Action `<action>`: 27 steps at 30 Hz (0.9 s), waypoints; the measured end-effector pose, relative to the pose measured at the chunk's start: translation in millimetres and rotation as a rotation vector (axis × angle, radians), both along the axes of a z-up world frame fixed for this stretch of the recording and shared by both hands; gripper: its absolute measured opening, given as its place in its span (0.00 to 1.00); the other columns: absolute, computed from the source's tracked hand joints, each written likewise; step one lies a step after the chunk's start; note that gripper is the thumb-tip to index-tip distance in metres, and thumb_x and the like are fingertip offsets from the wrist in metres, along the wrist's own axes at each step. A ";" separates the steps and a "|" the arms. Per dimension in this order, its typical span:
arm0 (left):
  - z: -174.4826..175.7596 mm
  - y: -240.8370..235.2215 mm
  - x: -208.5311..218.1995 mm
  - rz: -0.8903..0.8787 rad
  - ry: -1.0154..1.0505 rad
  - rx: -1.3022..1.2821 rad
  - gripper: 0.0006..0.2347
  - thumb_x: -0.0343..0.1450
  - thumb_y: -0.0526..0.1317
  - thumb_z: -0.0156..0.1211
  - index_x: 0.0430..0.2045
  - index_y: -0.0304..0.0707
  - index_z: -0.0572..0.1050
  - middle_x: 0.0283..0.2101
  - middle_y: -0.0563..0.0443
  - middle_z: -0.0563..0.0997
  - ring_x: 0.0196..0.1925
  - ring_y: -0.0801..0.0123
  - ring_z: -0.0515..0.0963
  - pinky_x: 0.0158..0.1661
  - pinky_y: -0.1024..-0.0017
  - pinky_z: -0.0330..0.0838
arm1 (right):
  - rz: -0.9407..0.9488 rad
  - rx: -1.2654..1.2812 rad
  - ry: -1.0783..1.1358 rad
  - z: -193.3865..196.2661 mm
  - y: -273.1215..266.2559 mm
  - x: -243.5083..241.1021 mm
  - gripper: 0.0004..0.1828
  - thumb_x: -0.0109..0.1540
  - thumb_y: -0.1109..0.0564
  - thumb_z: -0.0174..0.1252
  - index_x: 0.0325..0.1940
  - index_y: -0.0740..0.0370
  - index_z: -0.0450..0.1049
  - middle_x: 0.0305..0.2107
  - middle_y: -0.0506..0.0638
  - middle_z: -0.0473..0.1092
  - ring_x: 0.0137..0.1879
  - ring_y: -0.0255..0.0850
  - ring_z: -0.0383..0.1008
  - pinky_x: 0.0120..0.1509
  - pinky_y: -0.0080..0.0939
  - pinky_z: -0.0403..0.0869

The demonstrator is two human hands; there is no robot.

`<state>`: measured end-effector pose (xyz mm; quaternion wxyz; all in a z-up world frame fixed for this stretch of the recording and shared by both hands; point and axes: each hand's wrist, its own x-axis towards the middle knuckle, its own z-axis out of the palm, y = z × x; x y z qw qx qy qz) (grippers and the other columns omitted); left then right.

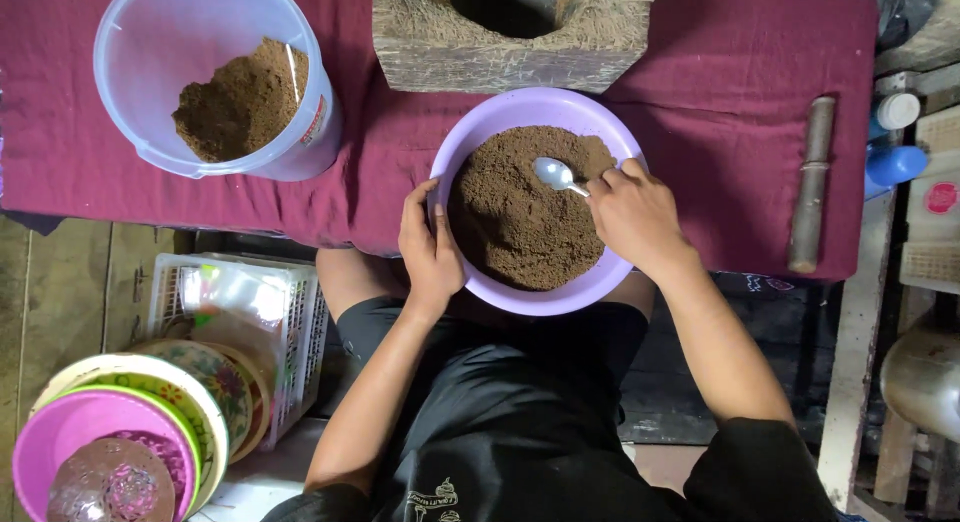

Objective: The person scoops a brown powder from a plastic container into a purple bowl using a spoon. They then mix the powder in the bowl with the spoon and occasionally use their hand to break up clumps.

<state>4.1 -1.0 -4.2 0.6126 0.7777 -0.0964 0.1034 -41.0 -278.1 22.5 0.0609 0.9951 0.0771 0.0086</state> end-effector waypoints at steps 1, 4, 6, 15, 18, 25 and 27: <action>-0.1 -0.3 -0.4 0.000 0.001 0.003 0.13 0.77 0.27 0.44 0.55 0.33 0.70 0.51 0.39 0.76 0.59 0.42 0.75 0.59 0.49 0.67 | 0.000 0.003 0.001 2.9 1.1 1.5 0.11 0.65 0.49 0.57 0.44 0.53 0.82 0.31 0.47 0.75 0.49 0.43 0.74 0.38 0.38 0.77; -0.6 -0.4 -1.2 0.004 0.004 -0.005 0.13 0.78 0.27 0.44 0.55 0.33 0.70 0.51 0.40 0.76 0.60 0.43 0.75 0.60 0.49 0.66 | -0.045 0.077 0.121 14.1 6.4 3.4 0.13 0.67 0.50 0.54 0.46 0.55 0.82 0.33 0.51 0.77 0.48 0.45 0.75 0.37 0.40 0.77; -0.8 -0.4 -1.1 -0.004 0.003 -0.010 0.12 0.78 0.28 0.44 0.55 0.34 0.70 0.51 0.39 0.76 0.59 0.41 0.75 0.60 0.48 0.66 | -0.024 0.168 0.080 25.5 11.3 1.9 0.13 0.69 0.54 0.53 0.47 0.58 0.81 0.35 0.56 0.76 0.42 0.47 0.76 0.35 0.41 0.76; 2.0 0.3 -2.0 -0.010 0.017 -0.013 0.12 0.78 0.28 0.44 0.55 0.34 0.70 0.51 0.37 0.76 0.60 0.39 0.75 0.59 0.46 0.66 | -0.161 0.477 0.143 27.7 38.6 -21.7 0.12 0.69 0.65 0.50 0.50 0.69 0.78 0.38 0.65 0.73 0.29 0.49 0.77 0.28 0.41 0.76; 2.9 -0.1 -2.1 -0.009 0.015 -0.021 0.12 0.78 0.28 0.44 0.55 0.34 0.70 0.51 0.37 0.76 0.59 0.40 0.75 0.60 0.47 0.66 | -0.113 0.542 0.152 17.8 40.8 -15.9 0.12 0.69 0.65 0.49 0.49 0.69 0.78 0.36 0.63 0.72 0.29 0.48 0.77 0.32 0.42 0.75; 3.1 0.2 -2.5 -0.001 0.007 -0.031 0.12 0.78 0.28 0.45 0.55 0.34 0.71 0.51 0.37 0.76 0.59 0.39 0.75 0.59 0.46 0.66 | -0.081 0.722 0.205 7.9 43.6 -3.9 0.10 0.67 0.65 0.53 0.43 0.70 0.79 0.33 0.62 0.74 0.37 0.56 0.78 0.41 0.50 0.74; 2.8 0.4 -2.9 0.002 0.007 -0.014 0.12 0.78 0.28 0.45 0.55 0.35 0.71 0.51 0.38 0.76 0.58 0.39 0.75 0.59 0.46 0.66 | -0.171 0.765 0.282 19.9 43.5 -4.1 0.11 0.69 0.64 0.51 0.45 0.67 0.79 0.33 0.60 0.74 0.33 0.46 0.75 0.44 0.43 0.74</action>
